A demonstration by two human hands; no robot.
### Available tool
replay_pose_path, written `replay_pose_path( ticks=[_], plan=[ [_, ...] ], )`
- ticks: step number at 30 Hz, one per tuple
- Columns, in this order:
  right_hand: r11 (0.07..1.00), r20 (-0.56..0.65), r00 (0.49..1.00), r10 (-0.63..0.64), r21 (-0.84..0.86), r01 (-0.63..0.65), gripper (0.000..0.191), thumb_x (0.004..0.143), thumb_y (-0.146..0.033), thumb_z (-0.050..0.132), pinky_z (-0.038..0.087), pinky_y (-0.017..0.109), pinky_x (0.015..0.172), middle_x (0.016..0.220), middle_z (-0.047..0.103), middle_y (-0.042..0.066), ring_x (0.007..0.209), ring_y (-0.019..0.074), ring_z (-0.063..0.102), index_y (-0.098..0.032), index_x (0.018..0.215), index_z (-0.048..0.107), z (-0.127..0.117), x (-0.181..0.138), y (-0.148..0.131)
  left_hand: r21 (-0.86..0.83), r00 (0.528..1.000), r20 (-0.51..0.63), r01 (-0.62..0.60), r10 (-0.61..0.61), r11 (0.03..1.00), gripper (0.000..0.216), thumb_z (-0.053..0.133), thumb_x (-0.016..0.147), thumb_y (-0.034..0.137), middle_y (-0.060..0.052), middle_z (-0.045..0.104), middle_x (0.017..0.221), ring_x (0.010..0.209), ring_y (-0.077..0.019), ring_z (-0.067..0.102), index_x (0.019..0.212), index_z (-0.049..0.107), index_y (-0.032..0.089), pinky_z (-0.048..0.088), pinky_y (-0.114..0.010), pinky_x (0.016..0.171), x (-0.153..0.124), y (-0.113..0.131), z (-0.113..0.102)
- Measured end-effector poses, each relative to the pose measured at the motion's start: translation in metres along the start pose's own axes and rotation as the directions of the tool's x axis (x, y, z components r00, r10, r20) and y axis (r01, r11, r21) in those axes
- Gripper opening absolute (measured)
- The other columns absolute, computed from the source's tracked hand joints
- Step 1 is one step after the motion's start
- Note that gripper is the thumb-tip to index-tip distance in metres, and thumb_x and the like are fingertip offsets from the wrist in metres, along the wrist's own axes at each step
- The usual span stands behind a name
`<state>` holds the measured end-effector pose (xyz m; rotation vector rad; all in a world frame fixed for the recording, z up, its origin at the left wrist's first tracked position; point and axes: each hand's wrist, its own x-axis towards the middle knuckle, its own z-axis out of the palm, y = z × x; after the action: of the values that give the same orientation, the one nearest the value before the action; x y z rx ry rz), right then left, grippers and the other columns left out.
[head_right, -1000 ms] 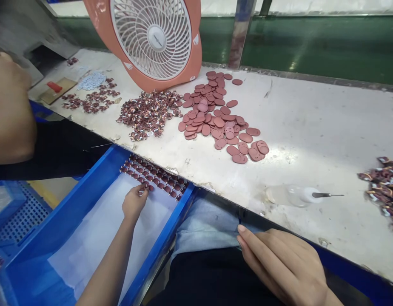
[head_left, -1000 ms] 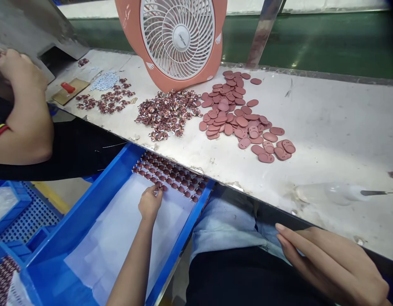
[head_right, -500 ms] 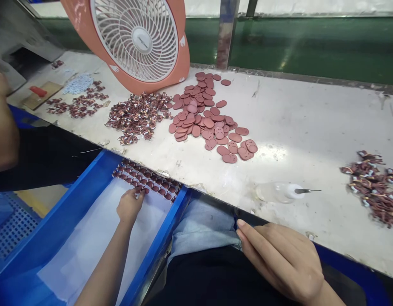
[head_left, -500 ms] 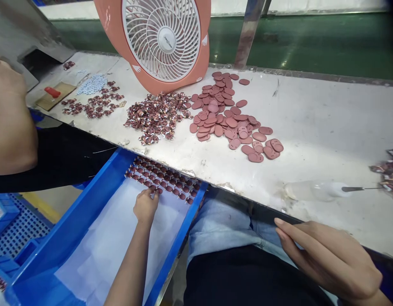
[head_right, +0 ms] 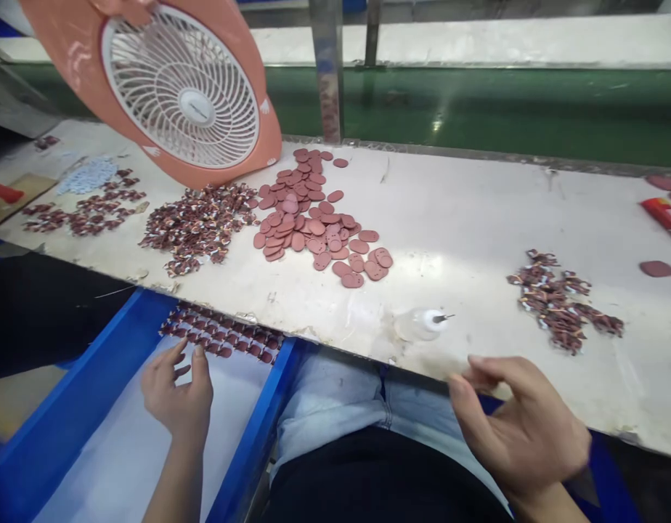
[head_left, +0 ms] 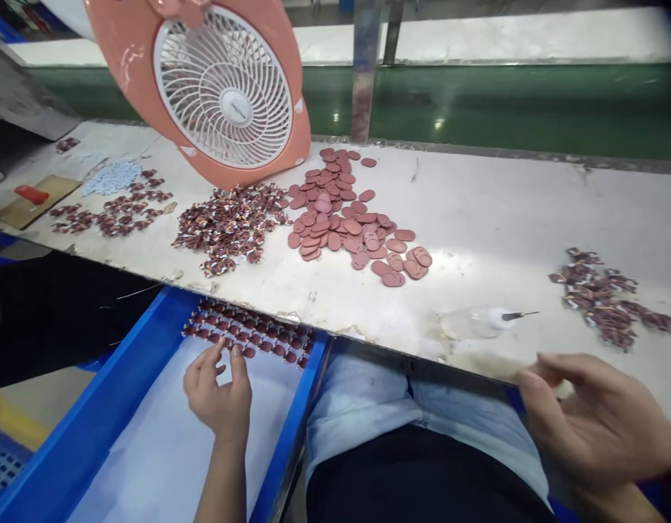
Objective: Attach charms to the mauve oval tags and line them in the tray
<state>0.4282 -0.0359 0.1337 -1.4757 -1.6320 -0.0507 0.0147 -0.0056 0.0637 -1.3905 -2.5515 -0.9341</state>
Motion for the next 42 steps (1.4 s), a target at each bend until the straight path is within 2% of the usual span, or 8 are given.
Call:
replay_pose_path(
  ticks=[5, 10, 15, 22, 27, 31, 36, 42],
  plan=[
    [0.979, 0.194, 0.963, 0.189, -0.114, -0.169, 0.060, 0.084, -0.052, 0.073, 0.054, 0.040, 0.075, 0.107, 0.067, 0.012, 0.088, 0.0262, 0.063, -0.017, 0.130, 0.058, 0.024, 0.020, -0.012, -0.371, 0.780, -0.190, -0.620, 0.597, 0.692, 0.025, 0.073, 0.085, 0.022, -0.009, 0.072, 0.108, 0.102, -0.0252, 0.066, 0.111, 0.073, 0.023, 0.048, -0.043, 0.098, -0.003, 0.124, 0.001],
    [0.956, 0.300, 0.916, 0.265, 0.043, -0.291, 0.042, 0.086, -0.051, 0.071, 0.047, 0.050, 0.091, 0.115, 0.068, 0.012, 0.106, 0.0342, 0.059, -0.024, 0.117, 0.066, 0.037, 0.034, -0.019, -0.338, 0.669, 0.177, -0.647, 0.722, 0.683, 0.026, 0.071, 0.089, 0.039, -0.009, 0.072, 0.113, 0.105, -0.0305, 0.060, 0.109, 0.076, 0.024, 0.048, -0.044, 0.087, 0.004, 0.218, 0.013],
    [0.873, 0.282, 0.913, 0.294, 0.310, -0.377, 0.028, 0.090, -0.041, 0.066, 0.053, 0.044, 0.088, 0.112, 0.069, 0.008, 0.103, 0.0289, 0.065, -0.025, 0.113, 0.061, 0.035, 0.030, -0.021, -0.335, 0.690, 0.268, -0.587, 0.672, 0.737, 0.010, 0.073, 0.088, 0.032, -0.005, 0.075, 0.105, 0.101, -0.0292, 0.061, 0.095, 0.076, 0.026, 0.045, -0.043, 0.083, -0.005, 0.228, 0.012],
    [0.523, 0.527, 0.782, 0.332, 0.587, -0.618, 0.034, 0.079, -0.036, 0.080, 0.051, 0.029, 0.062, 0.080, 0.062, -0.001, 0.069, 0.0162, 0.061, -0.024, 0.096, 0.054, 0.028, 0.040, -0.039, -0.855, 0.515, 0.426, -0.039, 0.743, 0.517, 0.015, 0.064, 0.095, 0.023, -0.005, 0.077, 0.090, 0.084, -0.0175, 0.069, 0.100, 0.078, 0.021, 0.053, -0.029, 0.078, -0.034, 0.214, -0.040],
    [0.251, 0.664, 0.674, 0.324, 0.627, -0.738, 0.036, 0.086, -0.045, 0.073, 0.041, 0.021, 0.047, 0.074, 0.058, -0.006, 0.050, 0.0076, 0.046, -0.026, 0.098, 0.044, 0.031, 0.035, -0.061, -0.861, 0.553, 0.497, 0.408, 0.669, 0.302, 0.029, 0.082, 0.081, 0.025, -0.003, 0.075, 0.088, 0.076, -0.0153, 0.070, 0.109, 0.079, 0.026, 0.056, -0.024, 0.068, -0.059, 0.207, -0.043],
    [0.173, 0.709, 0.623, 0.331, 0.604, -0.778, 0.042, 0.090, -0.058, 0.062, 0.039, 0.021, 0.043, 0.073, 0.055, -0.005, 0.050, 0.0102, 0.047, -0.028, 0.110, 0.040, 0.030, 0.024, -0.065, -0.859, 0.644, 0.451, 0.500, 0.618, 0.107, 0.025, 0.086, 0.076, 0.027, -0.001, 0.071, 0.087, 0.072, -0.0120, 0.067, 0.101, 0.081, 0.027, 0.056, -0.020, 0.065, -0.074, 0.202, -0.030],
    [0.348, 0.681, 0.618, 0.393, 0.512, -0.785, 0.050, 0.094, -0.049, 0.064, 0.046, 0.022, 0.051, 0.086, 0.063, -0.002, 0.061, 0.0127, 0.054, -0.035, 0.129, 0.032, -0.003, 0.013, -0.046, -0.646, 0.529, 0.654, 0.762, 0.541, 0.035, 0.023, 0.082, 0.080, 0.038, -0.004, 0.078, 0.105, 0.092, -0.0185, 0.075, 0.100, 0.078, 0.030, 0.061, -0.020, 0.065, -0.079, 0.195, -0.032],
    [0.775, 0.312, 0.830, 0.462, 0.312, -0.549, 0.036, 0.079, -0.033, 0.082, 0.060, 0.027, 0.074, 0.112, 0.071, 0.005, 0.093, 0.0218, 0.071, -0.032, 0.113, 0.070, -0.042, 0.006, -0.030, -0.426, 0.401, 0.734, 0.900, 0.548, -0.088, 0.023, 0.077, 0.084, 0.042, 0.003, 0.078, 0.089, 0.078, -0.0105, 0.074, 0.102, 0.076, 0.028, 0.062, -0.016, 0.058, -0.081, 0.193, -0.038]
  ],
)
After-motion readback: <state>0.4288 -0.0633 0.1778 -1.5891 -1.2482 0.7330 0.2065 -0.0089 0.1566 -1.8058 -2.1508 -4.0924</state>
